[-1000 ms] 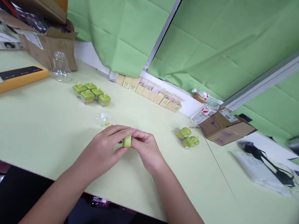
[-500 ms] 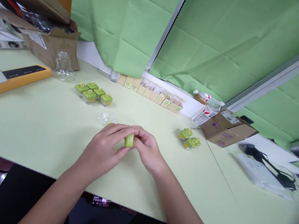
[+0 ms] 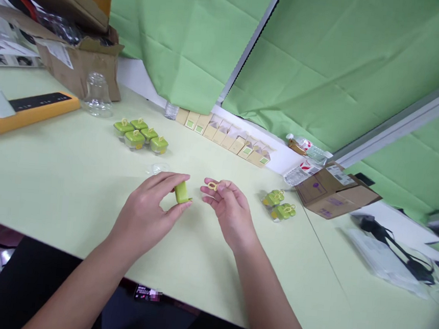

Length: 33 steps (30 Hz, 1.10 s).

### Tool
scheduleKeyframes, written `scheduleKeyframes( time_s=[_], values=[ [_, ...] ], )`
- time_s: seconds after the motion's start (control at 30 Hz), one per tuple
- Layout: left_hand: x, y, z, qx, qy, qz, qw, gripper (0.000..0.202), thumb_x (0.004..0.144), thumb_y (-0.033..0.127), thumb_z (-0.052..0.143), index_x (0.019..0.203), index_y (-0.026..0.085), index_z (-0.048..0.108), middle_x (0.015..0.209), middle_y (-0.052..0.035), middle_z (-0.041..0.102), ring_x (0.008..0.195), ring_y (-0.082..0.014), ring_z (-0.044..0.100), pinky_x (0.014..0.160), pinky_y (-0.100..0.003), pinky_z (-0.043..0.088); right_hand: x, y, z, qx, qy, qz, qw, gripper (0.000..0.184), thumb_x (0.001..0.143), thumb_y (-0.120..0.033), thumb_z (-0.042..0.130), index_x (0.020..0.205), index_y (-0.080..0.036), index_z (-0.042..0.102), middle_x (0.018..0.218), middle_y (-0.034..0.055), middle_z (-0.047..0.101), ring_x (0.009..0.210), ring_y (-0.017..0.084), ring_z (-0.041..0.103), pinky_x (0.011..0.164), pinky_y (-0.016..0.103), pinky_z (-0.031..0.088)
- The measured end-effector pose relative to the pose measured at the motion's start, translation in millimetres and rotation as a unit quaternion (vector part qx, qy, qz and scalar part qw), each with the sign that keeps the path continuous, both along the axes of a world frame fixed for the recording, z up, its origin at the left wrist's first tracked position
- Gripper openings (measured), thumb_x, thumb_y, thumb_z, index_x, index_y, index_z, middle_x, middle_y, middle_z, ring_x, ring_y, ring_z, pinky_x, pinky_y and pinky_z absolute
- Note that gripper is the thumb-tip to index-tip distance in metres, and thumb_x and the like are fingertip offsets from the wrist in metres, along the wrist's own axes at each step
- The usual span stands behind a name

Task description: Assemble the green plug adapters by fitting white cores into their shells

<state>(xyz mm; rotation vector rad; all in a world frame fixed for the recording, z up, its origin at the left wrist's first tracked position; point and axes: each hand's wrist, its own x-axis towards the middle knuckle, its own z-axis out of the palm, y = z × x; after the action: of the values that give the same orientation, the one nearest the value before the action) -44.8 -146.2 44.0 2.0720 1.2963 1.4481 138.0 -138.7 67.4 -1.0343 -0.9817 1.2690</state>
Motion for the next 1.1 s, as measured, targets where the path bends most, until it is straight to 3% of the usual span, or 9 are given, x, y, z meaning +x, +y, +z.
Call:
scheduleKeyframes(
  time_s=[0.2,0.33,0.47,0.57,0.8,1.0,1.1],
  values=[
    [1.6,-2.1,1.6,-0.014,-0.006,-0.026,1.0,0.043,0.084,0.021,0.069,0.126,0.029,0.063,0.12,-0.0022,0.067,0.098,-0.019,0.065,0.088,-0.036,0.058,2.9,5.3,-2.3,-0.039,0.017,-0.074,0.996,0.014,0.076,-0.024,0.073,0.079,-0.02,0.06,0.099,0.0076,0.074,0.081,0.018,0.07,0.082,0.034,0.055],
    [1.5,-2.3,2.0,-0.016,-0.007,-0.027,0.999,0.042,0.084,0.024,0.07,0.125,0.028,0.063,0.116,-0.003,0.068,0.093,-0.0186,0.065,0.084,-0.036,0.058,1.5,3.4,-1.8,-0.062,0.002,-0.039,0.997,0.019,0.075,-0.027,0.076,0.091,-0.02,0.069,0.101,0.0065,0.073,0.086,0.018,0.07,0.088,0.036,0.055],
    [1.1,-2.0,2.1,-0.018,-0.01,-0.027,0.999,0.042,0.084,0.025,0.07,0.125,0.029,0.063,0.116,-0.0028,0.068,0.091,-0.0179,0.064,0.084,-0.036,0.058,1.0,1.6,-0.1,-0.062,0.0,-0.024,0.998,0.017,0.072,-0.028,0.079,0.086,-0.018,0.075,0.096,0.004,0.071,0.083,0.015,0.066,0.087,0.033,0.054],
    [1.3,-1.9,2.0,-0.016,-0.01,-0.029,0.999,0.042,0.085,0.025,0.07,0.126,0.028,0.063,0.117,-0.0029,0.068,0.091,-0.0176,0.064,0.085,-0.035,0.058,1.0,2.0,-0.7,-0.07,0.003,-0.028,0.997,0.015,0.071,-0.027,0.08,0.083,-0.018,0.076,0.091,0.0035,0.07,0.082,0.015,0.065,0.086,0.033,0.054],
    [1.2,-3.1,3.5,-0.019,-0.006,-0.029,0.999,0.041,0.085,0.027,0.07,0.126,0.028,0.063,0.116,-0.0029,0.068,0.088,-0.0168,0.064,0.083,-0.034,0.058,1.5,1.9,-1.1,-0.073,0.001,-0.01,0.997,0.021,0.072,-0.03,0.082,0.087,-0.018,0.076,0.103,0.0058,0.072,0.086,0.015,0.067,0.081,0.03,0.055],
    [1.4,-3.4,2.8,-0.02,-0.008,-0.032,0.999,0.042,0.085,0.026,0.07,0.126,0.028,0.063,0.117,-0.0034,0.068,0.088,-0.017,0.064,0.083,-0.035,0.058,1.3,1.1,-0.1,-0.077,0.006,-0.02,0.997,0.025,0.066,-0.026,0.086,0.087,-0.017,0.077,0.098,0.0057,0.073,0.085,0.014,0.067,0.089,0.032,0.054],
    [1.8,-2.6,2.5,-0.016,-0.011,-0.036,0.999,0.042,0.085,0.027,0.07,0.126,0.028,0.063,0.117,-0.0043,0.068,0.089,-0.0179,0.064,0.083,-0.037,0.059,1.6,1.5,-1.3,-0.073,-0.011,-0.024,0.997,0.026,0.065,-0.025,0.087,0.088,-0.019,0.076,0.099,0.0045,0.073,0.083,0.013,0.065,0.082,0.029,0.053]
  ],
)
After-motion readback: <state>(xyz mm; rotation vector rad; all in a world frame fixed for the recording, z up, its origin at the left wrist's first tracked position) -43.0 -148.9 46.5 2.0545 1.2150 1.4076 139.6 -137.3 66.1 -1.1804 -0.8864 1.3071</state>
